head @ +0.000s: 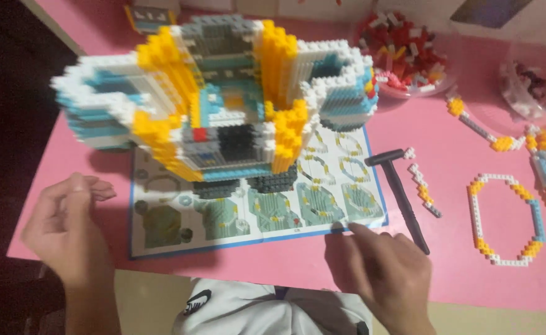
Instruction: Assembling a complex 3D robot model using small interlocking plastic blocks while following a manual.
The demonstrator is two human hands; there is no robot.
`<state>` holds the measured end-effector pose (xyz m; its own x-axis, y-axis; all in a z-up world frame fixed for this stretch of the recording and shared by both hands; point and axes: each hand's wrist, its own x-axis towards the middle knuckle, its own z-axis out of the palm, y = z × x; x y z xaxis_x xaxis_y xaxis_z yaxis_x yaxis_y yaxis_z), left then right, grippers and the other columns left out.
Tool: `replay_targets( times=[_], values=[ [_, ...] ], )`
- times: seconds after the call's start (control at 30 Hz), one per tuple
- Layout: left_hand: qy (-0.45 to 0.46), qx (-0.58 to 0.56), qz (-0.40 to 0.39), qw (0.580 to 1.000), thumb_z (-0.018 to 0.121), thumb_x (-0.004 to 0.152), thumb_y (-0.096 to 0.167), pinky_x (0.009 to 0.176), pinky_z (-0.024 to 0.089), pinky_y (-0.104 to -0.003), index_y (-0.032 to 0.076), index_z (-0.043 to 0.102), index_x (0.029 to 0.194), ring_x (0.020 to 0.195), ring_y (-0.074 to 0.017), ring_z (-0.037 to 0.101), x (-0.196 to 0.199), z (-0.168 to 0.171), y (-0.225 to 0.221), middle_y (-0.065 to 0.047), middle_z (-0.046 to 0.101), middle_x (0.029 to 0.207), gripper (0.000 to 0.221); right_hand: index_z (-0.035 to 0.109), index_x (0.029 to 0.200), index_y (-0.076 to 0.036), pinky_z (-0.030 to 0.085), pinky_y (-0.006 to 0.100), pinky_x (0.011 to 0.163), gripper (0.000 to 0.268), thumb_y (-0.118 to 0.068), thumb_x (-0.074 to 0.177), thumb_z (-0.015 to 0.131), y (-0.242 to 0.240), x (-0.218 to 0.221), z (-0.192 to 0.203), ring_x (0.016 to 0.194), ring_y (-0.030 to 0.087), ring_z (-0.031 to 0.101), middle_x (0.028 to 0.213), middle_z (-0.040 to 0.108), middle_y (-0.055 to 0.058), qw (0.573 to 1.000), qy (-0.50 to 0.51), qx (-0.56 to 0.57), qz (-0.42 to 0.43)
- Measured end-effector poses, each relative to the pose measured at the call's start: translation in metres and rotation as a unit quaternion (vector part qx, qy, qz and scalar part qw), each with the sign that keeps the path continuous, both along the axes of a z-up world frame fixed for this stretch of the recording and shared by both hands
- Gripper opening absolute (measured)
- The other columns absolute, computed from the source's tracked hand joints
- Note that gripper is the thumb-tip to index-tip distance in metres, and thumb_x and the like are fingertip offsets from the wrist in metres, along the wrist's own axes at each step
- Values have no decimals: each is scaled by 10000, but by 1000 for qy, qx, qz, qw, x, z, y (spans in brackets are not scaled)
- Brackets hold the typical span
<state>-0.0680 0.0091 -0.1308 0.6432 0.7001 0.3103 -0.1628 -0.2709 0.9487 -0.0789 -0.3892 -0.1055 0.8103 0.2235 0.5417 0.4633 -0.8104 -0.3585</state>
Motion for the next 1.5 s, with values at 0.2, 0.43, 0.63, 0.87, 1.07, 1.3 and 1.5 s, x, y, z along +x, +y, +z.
replay_targets(
  times=[0.2, 0.43, 0.63, 0.87, 1.07, 1.3, 1.5],
  values=[
    [-37, -11, -42, 998, 630, 1313, 87, 918, 657, -337, -31, 635, 1208, 905, -234, 677, -4, -28, 20, -178, 653, 1009, 158, 776, 1214, -165, 332, 301, 528, 287, -97, 935, 785, 7, 8, 0, 515, 162, 223, 505, 408, -58, 997, -42, -60, 36],
    [-19, 5, -36, 999, 606, 1328, 75, 949, 662, -341, -47, 638, 1174, 912, -238, 684, -4, -23, 16, -182, 667, 1018, 199, 792, 1193, -170, 325, 301, 521, 292, -67, 920, 774, 9, 14, 7, 564, 206, 212, 523, 411, -43, 993, -42, -92, 65],
    [-9, 12, -35, 999, 605, 1312, 84, 944, 650, -353, -58, 644, 1181, 890, -252, 687, -3, -19, 15, -191, 664, 1001, 197, 785, 1243, -186, 338, 300, 517, 363, -51, 909, 732, 11, 18, 12, 519, 193, 286, 530, 487, -68, 990, -27, -98, 96],
    [21, 48, -27, 998, 584, 1331, 73, 925, 629, -351, -97, 654, 1205, 900, -252, 677, -5, -14, 10, -201, 673, 1016, 224, 765, 1301, -203, 361, 309, 531, 373, -92, 947, 716, 3, 16, 4, 521, 206, 318, 559, 484, -60, 990, -13, -98, 100],
    [38, 39, -13, 998, 584, 1322, 105, 924, 628, -333, -69, 667, 1192, 915, -231, 692, -5, -5, 4, -167, 680, 1020, 233, 781, 1262, -212, 368, 294, 522, 399, -64, 891, 762, 8, 17, 3, 505, 179, 300, 535, 489, -74, 992, -22, -89, 84],
    [62, 52, -2, 997, 592, 1314, 138, 919, 588, -304, -54, 692, 1187, 922, -214, 710, -6, 0, 2, -153, 704, 1027, 251, 795, 1218, -211, 348, 287, 508, 368, -47, 892, 750, 10, 17, 4, 485, 166, 285, 509, 527, -73, 994, -4, -77, 73],
    [73, 99, 0, 992, 589, 1321, 148, 944, 553, -312, -57, 714, 1158, 955, -212, 699, -8, 5, 2, -154, 720, 1041, 290, 796, 1208, -243, 342, 285, 522, 350, -80, 906, 732, 8, 16, 2, 500, 174, 285, 516, 499, -76, 995, 4, -79, 65]
  ],
)
